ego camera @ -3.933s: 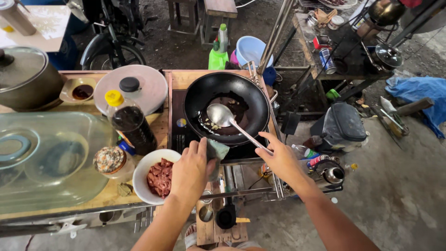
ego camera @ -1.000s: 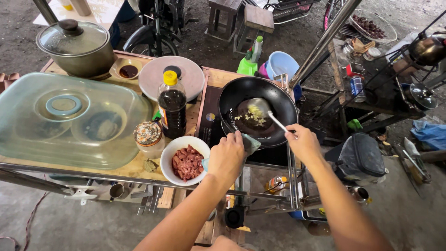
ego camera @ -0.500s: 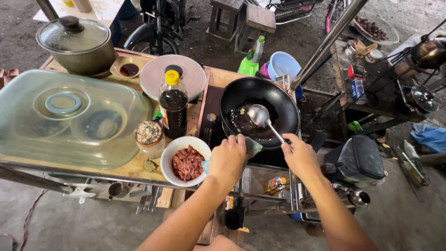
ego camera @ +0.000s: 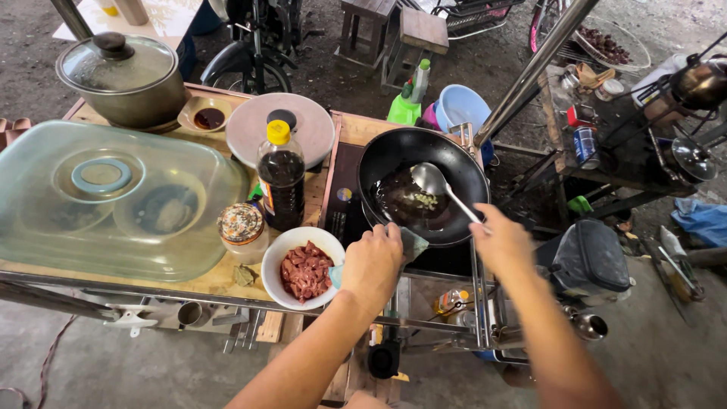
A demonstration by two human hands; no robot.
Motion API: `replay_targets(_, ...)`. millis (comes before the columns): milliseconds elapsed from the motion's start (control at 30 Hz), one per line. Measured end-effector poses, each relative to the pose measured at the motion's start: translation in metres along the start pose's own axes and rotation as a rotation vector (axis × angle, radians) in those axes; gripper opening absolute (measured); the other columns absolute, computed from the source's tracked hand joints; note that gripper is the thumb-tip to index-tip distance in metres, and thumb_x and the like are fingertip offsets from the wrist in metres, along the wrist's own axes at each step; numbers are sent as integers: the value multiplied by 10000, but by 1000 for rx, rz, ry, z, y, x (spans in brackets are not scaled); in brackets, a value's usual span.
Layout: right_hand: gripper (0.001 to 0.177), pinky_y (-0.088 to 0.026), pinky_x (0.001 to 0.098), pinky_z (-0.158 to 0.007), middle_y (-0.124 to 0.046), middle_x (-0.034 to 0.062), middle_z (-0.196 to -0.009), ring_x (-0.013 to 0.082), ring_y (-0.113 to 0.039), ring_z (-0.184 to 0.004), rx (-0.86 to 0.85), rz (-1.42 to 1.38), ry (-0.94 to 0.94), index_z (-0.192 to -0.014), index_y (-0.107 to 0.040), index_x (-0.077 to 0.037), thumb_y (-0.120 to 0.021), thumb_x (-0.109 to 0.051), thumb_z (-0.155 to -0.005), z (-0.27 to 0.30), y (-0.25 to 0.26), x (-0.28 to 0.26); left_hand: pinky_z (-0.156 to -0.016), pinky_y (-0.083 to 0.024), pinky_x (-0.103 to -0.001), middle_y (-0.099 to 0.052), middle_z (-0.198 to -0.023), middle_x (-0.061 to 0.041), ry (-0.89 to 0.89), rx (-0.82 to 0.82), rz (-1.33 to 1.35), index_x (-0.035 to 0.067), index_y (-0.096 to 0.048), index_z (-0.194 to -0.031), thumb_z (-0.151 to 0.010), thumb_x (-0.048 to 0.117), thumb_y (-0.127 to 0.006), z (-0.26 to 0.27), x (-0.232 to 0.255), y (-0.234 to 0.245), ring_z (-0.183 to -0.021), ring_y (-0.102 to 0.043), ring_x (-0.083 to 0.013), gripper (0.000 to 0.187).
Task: The person is cooking sliced meat in a wok on a portable stove, using a ladle to stir and pouring seasoning from a bottle.
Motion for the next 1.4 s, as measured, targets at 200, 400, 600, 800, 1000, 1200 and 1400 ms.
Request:
replay_targets(200, 323, -573, 425, -840, -795, 95, -1022, 309, -755, -972, -112, 110, -32, -1198, -751, -286, -732, -374, -888, 29, 53, 21, -653, -589, -356, -664, -941, -115, -31, 43, -44, 24, -583, -1057, -802, 77, -698, 1, 0, -1, -877, -701, -255, 285)
replay_targets(400, 288, -567, 434, -821, -781, 122, -1009, 332, -747, -933, 53, -18, -74, -1200, -743, -248, -700, -339, -930, 5, 32, 27, -656, -585, -386, -660, -944, -131, -6, 31, 33, 12, -581, -1063, -798, 252, -766, 0, -2, -2, -884, -692, -282, 403)
replay_targets(600, 282, -555, 444, -821, -764, 132, -1040, 349, -726, -951, 177, -87, 21, -1192, -746, -224, -726, -302, -921, -29, 6, 22, -673, -586, -382, -661, -966, -124, 12, -6, 26, 34, -583, -1062, -826, 284, -774, -1, -2, -1, -911, -692, -277, 393)
replay_targets(800, 294, -576, 434, -827, -787, 111, -1006, 317, -764, -915, -4, -121, 38, -1163, -760, -234, -738, -311, -881, -37, 6, 22, -666, -586, -379, -664, -951, -116, 6, 1, 24, 35, -585, -1043, -808, 236, -760, -1, -1, -1, -902, -693, -273, 354)
replay_targets(1000, 267, -567, 462, -840, -776, 157, -1017, 367, -735, -949, 64, 64, -51, -1205, -762, -204, -701, -324, -974, -31, 28, 37, -650, -590, -359, -669, -933, -110, -13, 11, -50, 40, -591, -1029, -828, 80, -679, -3, -1, -6, -877, -706, -253, 222)
replay_targets(1200, 292, -578, 418, -811, -779, 176, -981, 322, -766, -901, -34, -154, 10, -1185, -756, -179, -703, -285, -917, -1, 16, 14, -662, -588, -372, -665, -951, -119, -11, -6, -5, 29, -588, -1045, -832, 192, -743, -2, -1, -2, -895, -697, -265, 310)
replay_targets(1400, 354, -569, 402, -763, -783, 147, -847, 293, -762, -819, -165, -242, 29, -1249, -704, -193, -693, -262, -903, 37, 21, -18, -684, -587, -378, -666, -978, -126, 20, -31, 16, 30, -586, -1055, -809, 327, -804, -4, -2, -3, -923, -694, -274, 443)
Point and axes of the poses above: each hand's wrist, its own z-axis away from the middle knuckle, its own y-axis out of the back of the hand, x = y × z, the point moved 9 cm from there along -z, towards the middle knuckle
